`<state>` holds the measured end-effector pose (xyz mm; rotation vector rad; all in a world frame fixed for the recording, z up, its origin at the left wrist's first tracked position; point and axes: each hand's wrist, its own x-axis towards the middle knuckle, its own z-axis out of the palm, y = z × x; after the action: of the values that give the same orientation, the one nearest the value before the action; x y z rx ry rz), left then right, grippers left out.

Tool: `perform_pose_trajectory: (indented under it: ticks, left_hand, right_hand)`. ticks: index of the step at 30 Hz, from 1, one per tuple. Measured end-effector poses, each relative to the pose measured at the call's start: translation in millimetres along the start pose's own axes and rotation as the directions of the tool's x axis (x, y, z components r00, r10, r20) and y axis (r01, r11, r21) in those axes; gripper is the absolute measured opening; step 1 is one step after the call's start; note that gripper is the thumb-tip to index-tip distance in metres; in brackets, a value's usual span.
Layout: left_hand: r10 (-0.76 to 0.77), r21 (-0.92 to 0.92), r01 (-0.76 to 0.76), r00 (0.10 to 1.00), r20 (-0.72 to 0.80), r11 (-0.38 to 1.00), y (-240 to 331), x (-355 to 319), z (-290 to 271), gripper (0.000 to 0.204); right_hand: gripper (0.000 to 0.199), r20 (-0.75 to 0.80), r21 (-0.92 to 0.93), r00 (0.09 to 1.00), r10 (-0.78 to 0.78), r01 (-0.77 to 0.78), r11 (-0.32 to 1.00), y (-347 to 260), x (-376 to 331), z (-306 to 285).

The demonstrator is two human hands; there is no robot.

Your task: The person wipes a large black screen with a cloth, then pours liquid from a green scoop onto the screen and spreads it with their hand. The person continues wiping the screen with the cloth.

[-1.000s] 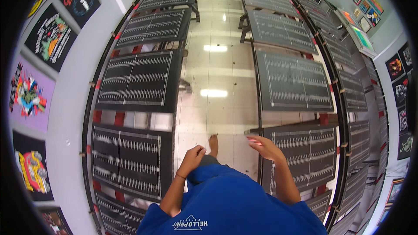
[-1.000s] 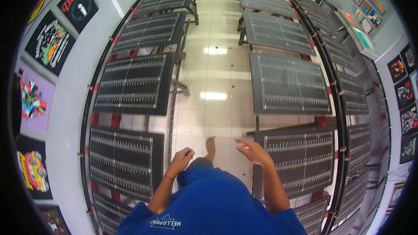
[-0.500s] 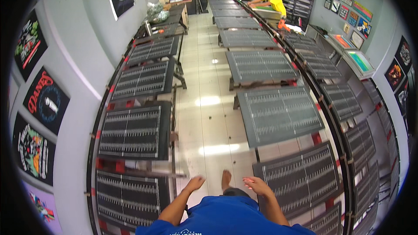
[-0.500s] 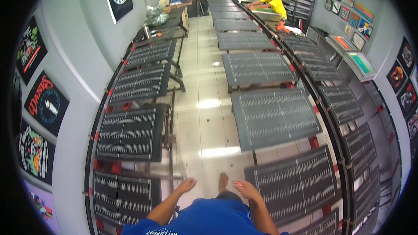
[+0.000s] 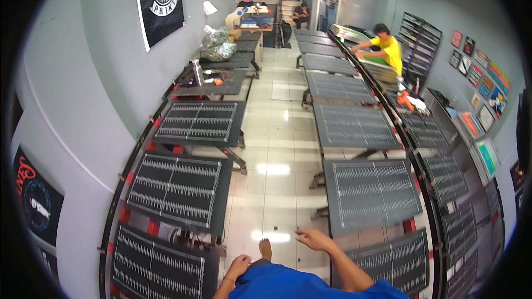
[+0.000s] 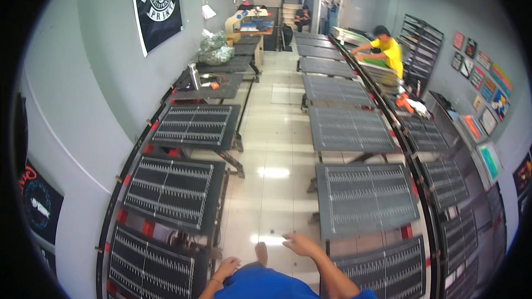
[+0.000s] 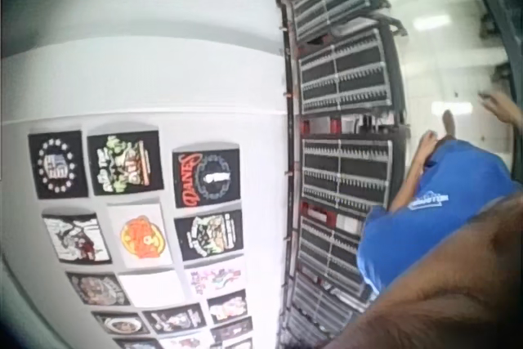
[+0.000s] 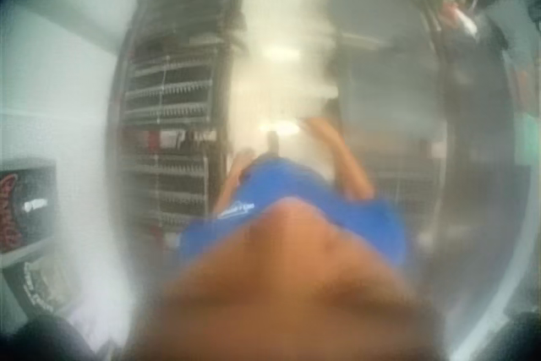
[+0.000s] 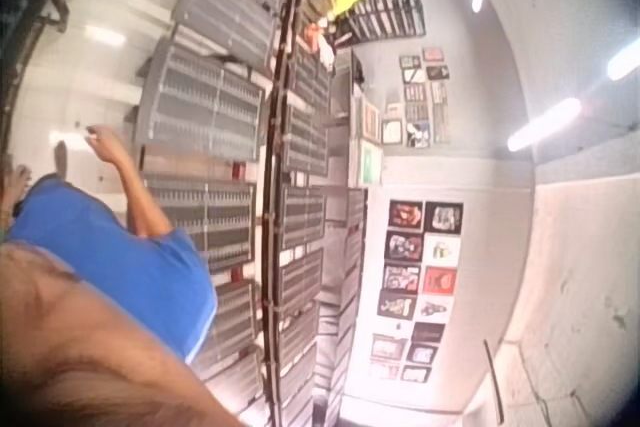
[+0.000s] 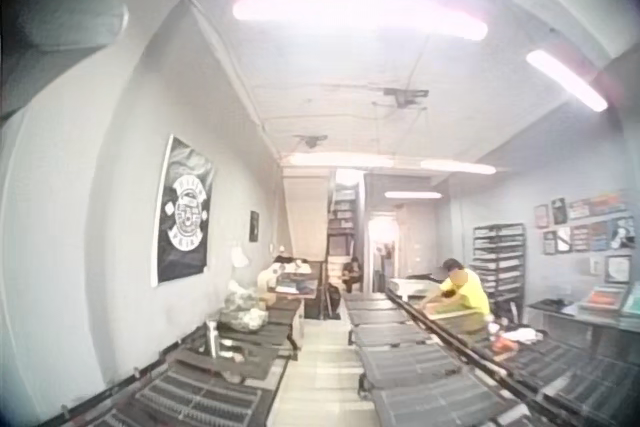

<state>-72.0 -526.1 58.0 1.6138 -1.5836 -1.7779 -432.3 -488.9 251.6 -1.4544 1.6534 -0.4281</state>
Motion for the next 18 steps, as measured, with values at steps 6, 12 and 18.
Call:
perform_pose_trajectory:
  ticks: [6,12,18]
  left_hand:
    - [0.41,0.25,-0.455,0.887,0.214,0.855,265.5,247.9,-8.2,0.036]
    - [0.458,0.336,-0.547,0.833,0.311,0.767,419.7,454.2,-23.5,0.036]
    - [0.322,0.312,-0.344,0.939,0.121,0.885,473.9,586.3,-55.2,0.034]
  right_hand:
    - [0.043,-0.135,0.213,0.959,0.25,-0.218,0.952,97.2,117.4,-70.7]
    - [0.037,-0.121,0.438,0.932,0.342,-0.26,0.861,178.1,287.3,-166.4]
    - [0.042,-0.199,0.183,0.975,0.099,-0.062,0.981,113.4,540.0,-394.8]
